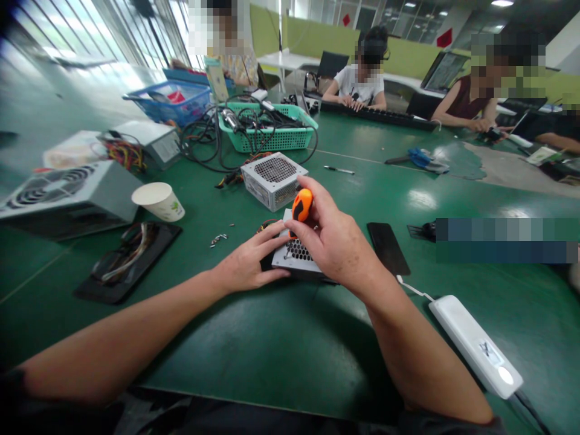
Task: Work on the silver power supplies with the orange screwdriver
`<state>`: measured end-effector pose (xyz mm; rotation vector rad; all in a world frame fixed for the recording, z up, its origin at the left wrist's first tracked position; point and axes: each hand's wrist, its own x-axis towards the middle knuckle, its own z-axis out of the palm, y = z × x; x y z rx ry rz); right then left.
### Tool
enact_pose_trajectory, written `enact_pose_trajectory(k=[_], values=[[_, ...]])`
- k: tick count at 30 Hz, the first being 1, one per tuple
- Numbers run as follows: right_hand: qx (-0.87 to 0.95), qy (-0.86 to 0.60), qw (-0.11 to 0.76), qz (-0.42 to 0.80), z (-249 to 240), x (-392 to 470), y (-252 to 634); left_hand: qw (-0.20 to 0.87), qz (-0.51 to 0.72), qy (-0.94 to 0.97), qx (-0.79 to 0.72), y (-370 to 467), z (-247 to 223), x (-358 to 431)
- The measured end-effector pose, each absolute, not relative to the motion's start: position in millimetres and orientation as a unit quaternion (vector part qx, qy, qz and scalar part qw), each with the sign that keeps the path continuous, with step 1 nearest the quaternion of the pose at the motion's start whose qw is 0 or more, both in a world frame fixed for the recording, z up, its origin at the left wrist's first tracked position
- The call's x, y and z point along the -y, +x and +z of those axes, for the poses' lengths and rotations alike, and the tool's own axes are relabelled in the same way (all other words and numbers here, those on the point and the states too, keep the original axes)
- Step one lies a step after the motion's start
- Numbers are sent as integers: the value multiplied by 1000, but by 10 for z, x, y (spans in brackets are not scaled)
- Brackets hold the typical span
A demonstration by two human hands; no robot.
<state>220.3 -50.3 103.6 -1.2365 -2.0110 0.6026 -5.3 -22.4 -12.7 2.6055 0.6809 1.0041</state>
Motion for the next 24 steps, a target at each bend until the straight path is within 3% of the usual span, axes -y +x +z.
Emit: enact_pose_trajectory(k=[24], values=[[866,-384,315,47,1126,619,2245,146,341,899,-234,-52,-124,207]])
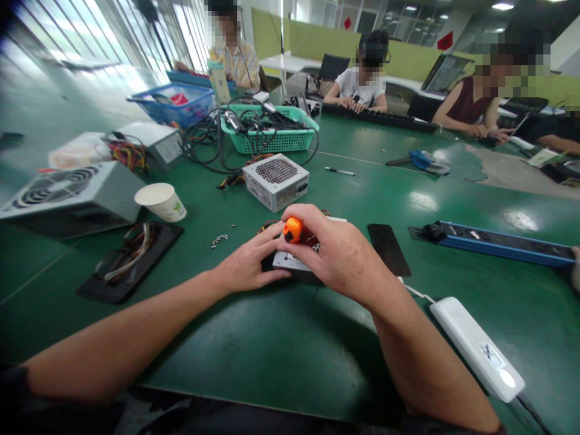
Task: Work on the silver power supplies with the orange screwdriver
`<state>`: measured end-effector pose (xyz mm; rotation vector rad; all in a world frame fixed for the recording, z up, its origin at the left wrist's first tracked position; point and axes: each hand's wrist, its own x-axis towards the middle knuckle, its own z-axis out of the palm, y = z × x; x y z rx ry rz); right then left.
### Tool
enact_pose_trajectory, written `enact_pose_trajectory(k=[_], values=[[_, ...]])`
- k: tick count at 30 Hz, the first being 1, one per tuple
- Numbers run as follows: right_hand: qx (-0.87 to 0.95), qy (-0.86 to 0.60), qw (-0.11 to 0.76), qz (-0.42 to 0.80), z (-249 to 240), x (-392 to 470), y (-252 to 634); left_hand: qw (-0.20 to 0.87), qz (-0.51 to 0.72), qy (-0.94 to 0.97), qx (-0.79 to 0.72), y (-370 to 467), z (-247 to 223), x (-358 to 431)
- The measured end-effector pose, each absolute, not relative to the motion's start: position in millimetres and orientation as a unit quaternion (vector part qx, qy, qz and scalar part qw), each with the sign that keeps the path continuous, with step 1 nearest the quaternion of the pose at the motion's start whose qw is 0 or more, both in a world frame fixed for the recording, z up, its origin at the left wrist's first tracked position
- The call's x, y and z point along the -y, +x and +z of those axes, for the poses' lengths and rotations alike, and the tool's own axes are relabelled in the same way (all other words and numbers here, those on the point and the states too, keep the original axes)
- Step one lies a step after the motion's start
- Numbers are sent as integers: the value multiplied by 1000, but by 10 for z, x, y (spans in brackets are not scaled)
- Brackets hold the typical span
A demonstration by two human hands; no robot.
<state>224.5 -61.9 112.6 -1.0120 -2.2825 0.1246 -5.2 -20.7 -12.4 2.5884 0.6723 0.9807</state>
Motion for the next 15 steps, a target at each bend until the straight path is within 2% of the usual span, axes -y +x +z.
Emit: enact_pose_trajectory(k=[8,15], values=[[832,-403,356,135,1120,607,2327,142,339,898,-240,-55,-140,212],[830,-399,364,143,1111,583,2333,136,349,897,-236,-49,-143,212]])
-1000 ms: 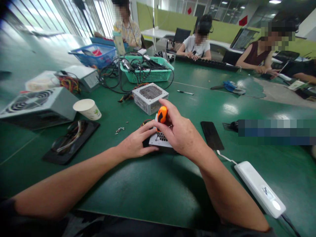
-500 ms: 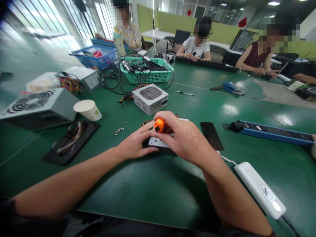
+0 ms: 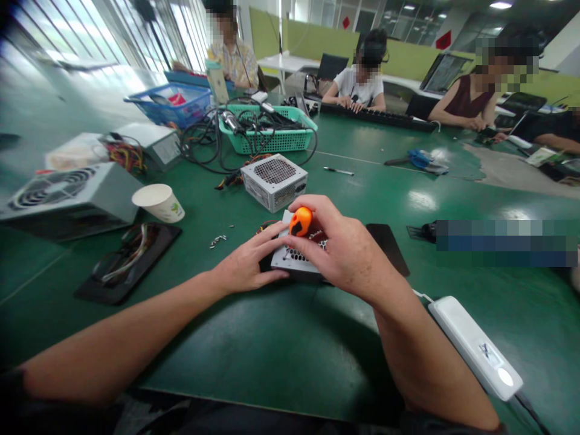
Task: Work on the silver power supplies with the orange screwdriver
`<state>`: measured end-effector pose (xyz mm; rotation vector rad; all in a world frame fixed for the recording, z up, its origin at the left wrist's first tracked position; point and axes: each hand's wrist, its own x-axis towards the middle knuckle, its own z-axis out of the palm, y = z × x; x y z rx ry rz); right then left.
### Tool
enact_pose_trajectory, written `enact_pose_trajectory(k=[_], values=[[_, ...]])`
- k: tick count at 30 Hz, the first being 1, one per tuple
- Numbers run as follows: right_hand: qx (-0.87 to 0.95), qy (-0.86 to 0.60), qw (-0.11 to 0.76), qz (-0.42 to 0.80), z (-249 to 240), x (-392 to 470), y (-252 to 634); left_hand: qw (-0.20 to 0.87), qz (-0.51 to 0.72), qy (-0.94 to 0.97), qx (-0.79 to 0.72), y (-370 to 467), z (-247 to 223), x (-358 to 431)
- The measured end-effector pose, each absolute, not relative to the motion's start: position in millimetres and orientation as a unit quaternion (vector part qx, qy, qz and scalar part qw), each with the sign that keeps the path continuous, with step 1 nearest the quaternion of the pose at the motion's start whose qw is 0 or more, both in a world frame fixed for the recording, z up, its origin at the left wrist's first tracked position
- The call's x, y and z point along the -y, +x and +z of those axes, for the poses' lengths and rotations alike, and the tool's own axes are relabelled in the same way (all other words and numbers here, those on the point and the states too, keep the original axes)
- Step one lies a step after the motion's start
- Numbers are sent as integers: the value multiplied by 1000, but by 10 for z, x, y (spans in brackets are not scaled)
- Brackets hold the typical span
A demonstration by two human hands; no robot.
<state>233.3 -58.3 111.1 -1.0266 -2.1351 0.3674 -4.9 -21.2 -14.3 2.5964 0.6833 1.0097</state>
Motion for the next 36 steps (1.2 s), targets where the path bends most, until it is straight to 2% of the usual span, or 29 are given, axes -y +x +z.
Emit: enact_pose_trajectory(k=[18,36], values=[[868,-407,270,92,1134,643,2235,150,335,900,-236,-55,-134,202],[868,-407,269,94,1123,636,2231,164,327,900,-239,-57,-98,209]])
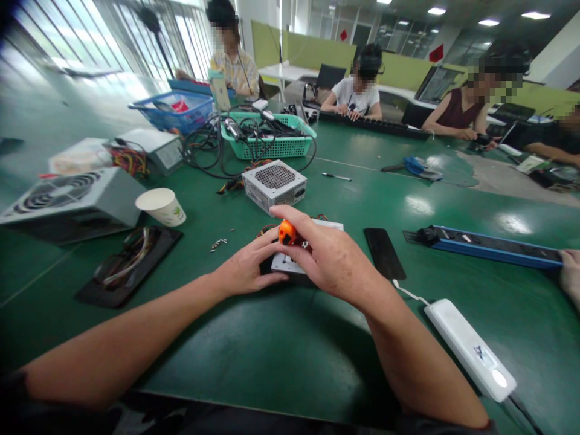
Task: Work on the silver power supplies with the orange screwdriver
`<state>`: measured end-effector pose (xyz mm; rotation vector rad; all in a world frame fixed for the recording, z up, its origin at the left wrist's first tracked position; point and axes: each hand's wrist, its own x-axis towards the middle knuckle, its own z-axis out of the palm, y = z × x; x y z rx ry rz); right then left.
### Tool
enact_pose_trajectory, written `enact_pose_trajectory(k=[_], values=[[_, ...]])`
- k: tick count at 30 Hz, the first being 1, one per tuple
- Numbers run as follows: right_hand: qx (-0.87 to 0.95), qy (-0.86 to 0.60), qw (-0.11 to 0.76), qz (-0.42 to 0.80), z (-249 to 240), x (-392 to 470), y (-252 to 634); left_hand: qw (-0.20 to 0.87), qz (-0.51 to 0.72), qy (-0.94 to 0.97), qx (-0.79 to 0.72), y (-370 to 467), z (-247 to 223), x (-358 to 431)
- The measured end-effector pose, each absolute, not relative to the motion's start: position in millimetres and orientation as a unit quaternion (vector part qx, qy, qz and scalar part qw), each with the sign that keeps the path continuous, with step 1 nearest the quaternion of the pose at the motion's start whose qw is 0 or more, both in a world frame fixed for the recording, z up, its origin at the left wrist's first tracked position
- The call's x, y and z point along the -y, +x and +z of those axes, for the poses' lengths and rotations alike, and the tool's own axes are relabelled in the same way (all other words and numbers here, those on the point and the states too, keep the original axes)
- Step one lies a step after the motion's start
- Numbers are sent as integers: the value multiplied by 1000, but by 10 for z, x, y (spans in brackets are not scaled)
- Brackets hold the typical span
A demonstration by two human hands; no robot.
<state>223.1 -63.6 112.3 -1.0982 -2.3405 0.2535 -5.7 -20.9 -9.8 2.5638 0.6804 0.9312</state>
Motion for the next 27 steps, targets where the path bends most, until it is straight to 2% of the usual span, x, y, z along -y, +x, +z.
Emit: enact_pose_trajectory(k=[17,27], values=[[877,-391,258,103,1139,660,2201,164,332,899,-233,-59,-107,198],[797,-408,379,235,1030,586,2286,140,346,899,-231,-64,-135,211]])
